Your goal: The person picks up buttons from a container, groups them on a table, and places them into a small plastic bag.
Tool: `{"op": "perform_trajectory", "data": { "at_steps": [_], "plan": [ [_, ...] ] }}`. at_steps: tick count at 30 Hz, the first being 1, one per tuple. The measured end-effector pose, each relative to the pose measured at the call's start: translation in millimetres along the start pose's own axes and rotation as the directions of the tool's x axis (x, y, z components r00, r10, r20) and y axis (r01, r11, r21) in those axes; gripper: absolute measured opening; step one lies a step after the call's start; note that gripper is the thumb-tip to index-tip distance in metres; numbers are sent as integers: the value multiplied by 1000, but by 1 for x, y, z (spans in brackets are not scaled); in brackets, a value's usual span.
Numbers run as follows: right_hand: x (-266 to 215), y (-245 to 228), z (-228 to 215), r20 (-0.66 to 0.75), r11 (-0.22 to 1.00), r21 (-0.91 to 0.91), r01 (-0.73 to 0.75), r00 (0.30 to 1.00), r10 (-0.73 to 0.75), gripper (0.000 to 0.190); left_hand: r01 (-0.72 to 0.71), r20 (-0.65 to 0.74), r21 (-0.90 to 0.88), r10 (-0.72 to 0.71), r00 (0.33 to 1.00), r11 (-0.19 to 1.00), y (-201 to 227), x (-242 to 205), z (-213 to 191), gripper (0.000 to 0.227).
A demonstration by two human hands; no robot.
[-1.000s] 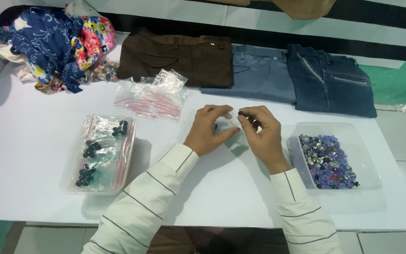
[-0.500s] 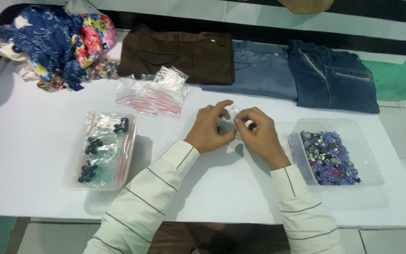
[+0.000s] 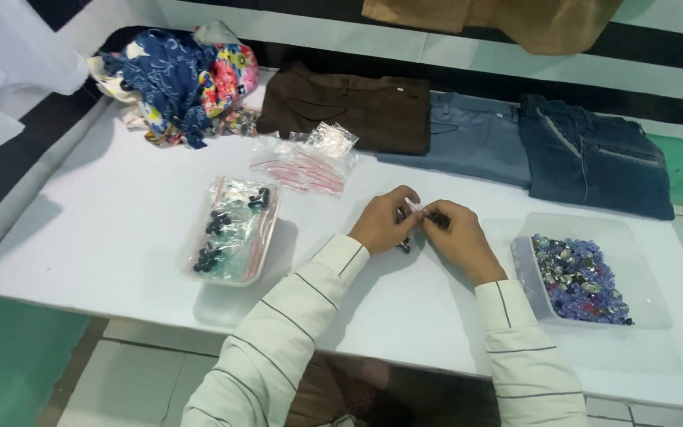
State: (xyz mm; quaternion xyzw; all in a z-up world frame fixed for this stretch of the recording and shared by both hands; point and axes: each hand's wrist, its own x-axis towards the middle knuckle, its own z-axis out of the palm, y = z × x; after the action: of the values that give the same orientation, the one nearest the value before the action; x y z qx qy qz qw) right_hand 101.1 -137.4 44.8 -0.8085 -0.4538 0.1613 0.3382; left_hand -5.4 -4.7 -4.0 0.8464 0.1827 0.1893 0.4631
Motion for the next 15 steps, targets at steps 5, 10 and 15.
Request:
{"op": "perform_trajectory", "data": {
  "at_steps": [5, 10, 15],
  "plan": [
    [-14, 4, 3, -14, 993, 109, -41, 999, 43, 25, 1, -52, 20, 0, 999, 1000, -3, -15, 8, 27],
    [-28, 16, 6, 21, 979, 202, 1, 1000, -6, 52, -33, -159, -48, 25, 987, 998, 0, -37, 12, 16],
    [-51, 18, 14, 108, 979, 201, -36, 994, 14, 25, -35, -308, -148, -12, 951, 988, 9, -60, 13, 14]
  ]
}}
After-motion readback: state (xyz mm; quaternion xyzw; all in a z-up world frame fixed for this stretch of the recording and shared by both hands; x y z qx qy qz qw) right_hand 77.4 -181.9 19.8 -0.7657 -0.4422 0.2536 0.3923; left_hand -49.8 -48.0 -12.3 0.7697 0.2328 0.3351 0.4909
